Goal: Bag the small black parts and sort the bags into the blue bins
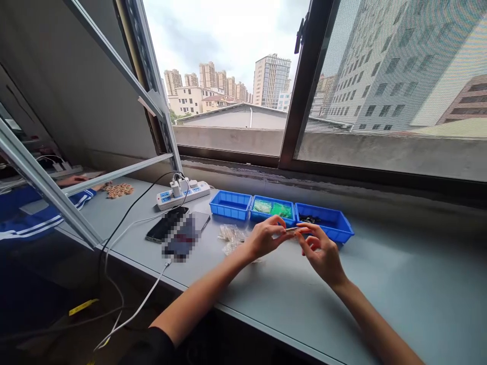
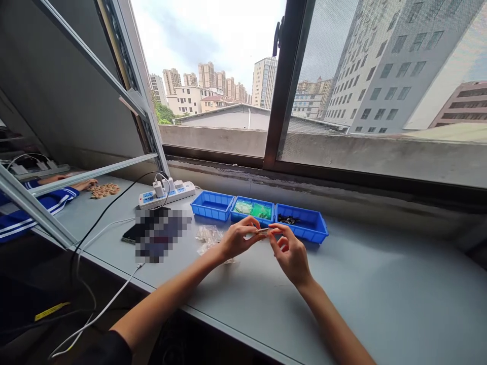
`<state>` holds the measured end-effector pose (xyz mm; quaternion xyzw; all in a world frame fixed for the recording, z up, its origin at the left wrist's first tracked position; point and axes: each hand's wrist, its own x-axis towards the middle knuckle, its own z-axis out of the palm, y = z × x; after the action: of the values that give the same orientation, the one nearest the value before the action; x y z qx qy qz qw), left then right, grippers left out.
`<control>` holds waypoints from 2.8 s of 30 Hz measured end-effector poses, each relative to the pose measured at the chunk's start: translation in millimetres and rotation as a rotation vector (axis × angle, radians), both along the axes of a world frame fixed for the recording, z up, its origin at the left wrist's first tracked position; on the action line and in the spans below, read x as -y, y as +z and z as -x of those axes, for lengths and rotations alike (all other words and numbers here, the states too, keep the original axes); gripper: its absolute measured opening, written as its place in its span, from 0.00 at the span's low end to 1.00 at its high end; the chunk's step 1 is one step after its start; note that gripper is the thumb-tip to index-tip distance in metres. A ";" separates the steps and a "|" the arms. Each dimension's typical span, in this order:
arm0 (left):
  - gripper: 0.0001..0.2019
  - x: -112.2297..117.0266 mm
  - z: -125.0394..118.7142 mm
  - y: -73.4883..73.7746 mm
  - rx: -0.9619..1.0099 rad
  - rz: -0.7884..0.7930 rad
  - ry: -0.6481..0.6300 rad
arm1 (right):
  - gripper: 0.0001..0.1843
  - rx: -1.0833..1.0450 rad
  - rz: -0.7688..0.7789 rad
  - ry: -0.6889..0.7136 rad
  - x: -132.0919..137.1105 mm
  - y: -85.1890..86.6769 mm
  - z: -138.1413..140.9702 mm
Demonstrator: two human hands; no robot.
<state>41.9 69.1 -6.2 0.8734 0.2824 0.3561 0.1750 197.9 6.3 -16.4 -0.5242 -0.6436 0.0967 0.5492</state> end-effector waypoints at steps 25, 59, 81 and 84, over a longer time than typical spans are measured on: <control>0.12 -55.1 57.9 17.2 0.072 0.113 0.950 | 0.12 0.454 0.117 0.078 -0.2 -5.3 -7.1; 0.09 -57.6 63.2 18.8 -0.165 0.108 0.769 | 0.11 0.521 0.281 0.149 -0.4 -5.4 -5.7; 0.11 -27.4 51.8 34.7 -0.667 0.387 0.176 | 0.09 0.596 0.280 0.158 -4.3 -12.5 -4.7; 0.08 -24.4 44.1 31.2 -0.622 0.348 0.137 | 0.10 0.588 0.297 0.165 -4.9 -13.5 -5.3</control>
<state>-2.2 93.4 25.0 0.8763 0.4362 0.0309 0.2024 203.2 11.2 -29.9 -0.5501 -0.7935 0.0786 0.2481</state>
